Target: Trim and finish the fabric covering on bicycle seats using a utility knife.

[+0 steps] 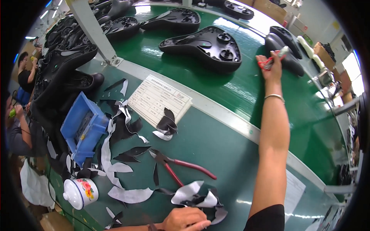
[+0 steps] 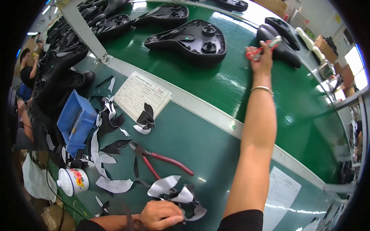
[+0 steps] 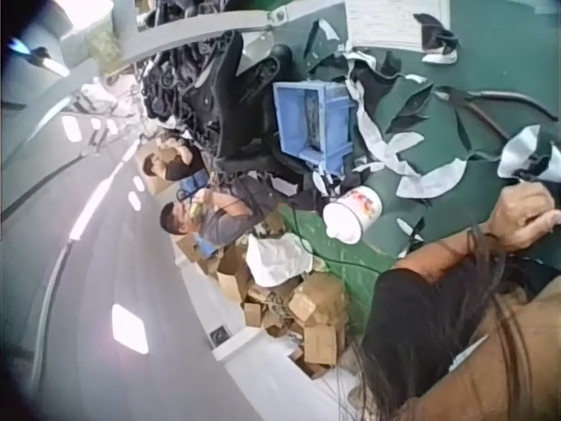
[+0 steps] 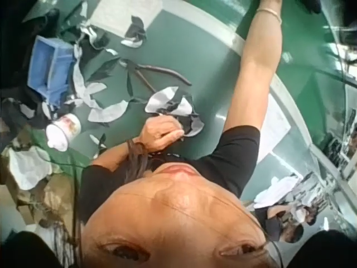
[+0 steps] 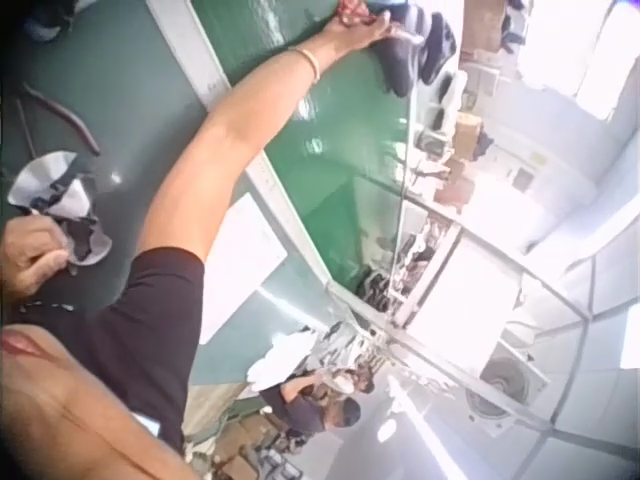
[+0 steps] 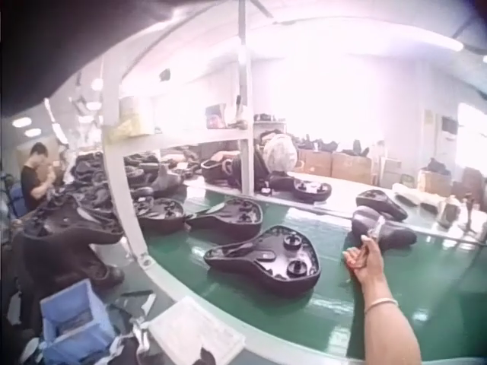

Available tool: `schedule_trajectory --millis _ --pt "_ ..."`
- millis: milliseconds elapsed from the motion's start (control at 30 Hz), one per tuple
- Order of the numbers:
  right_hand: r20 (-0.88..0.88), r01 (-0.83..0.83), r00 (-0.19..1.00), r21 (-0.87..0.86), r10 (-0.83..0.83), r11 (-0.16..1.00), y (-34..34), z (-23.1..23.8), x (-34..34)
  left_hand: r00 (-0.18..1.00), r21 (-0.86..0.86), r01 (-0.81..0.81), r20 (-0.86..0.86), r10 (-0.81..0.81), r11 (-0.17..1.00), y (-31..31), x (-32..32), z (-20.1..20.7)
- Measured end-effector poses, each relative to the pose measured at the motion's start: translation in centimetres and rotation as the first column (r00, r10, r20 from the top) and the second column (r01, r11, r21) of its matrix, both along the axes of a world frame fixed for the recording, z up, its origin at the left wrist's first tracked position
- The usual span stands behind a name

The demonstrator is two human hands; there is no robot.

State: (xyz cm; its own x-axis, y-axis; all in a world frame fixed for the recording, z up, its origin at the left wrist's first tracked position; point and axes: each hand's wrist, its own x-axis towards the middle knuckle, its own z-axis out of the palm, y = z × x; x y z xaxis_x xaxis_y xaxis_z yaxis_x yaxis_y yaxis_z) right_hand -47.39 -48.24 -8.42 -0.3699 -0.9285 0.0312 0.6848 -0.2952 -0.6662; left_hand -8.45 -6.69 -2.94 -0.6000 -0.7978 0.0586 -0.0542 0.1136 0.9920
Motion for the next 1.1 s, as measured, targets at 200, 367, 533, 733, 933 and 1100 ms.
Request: schedule_trajectory --millis 200,367,533,733,933,1100 --pt "-0.058 0.256 0.96 -0.213 -0.273 0.943 1.7 -0.4 -5.2 0.999 -0.083 -0.003 -0.041 -0.001 0.997 -1.3 -0.2 0.4" --pt "-0.201 0.354 0.904 -0.148 -0.378 0.924 12.9 -1.0 -5.8 0.998 -0.246 -0.036 0.043 0.048 0.969 0.5 -0.8 -0.6" --pt "-0.343 0.191 0.929 0.125 -0.139 0.974 32.2 6.3 2.6 0.99 -0.39 -0.135 -0.005 0.144 0.911 1.8 -1.4 -3.3" --pt "-0.659 0.27 0.74 0.108 -0.135 0.957 49.3 12.7 10.3 0.974 -0.415 -0.223 -0.133 0.184 0.882 2.0 -1.7 -2.6" --pt "-0.951 -0.049 -0.309 0.03 0.013 0.998 59.0 18.1 26.2 0.854 0.43 0.03 -0.481 0.2 0.903 2.5 -0.7 -3.0" --pt "-0.92 -0.316 -0.389 0.085 -0.047 0.945 61.4 11.5 29.8 0.835 0.554 -0.035 -0.44 0.329 0.831 6.2 5.3 1.3"
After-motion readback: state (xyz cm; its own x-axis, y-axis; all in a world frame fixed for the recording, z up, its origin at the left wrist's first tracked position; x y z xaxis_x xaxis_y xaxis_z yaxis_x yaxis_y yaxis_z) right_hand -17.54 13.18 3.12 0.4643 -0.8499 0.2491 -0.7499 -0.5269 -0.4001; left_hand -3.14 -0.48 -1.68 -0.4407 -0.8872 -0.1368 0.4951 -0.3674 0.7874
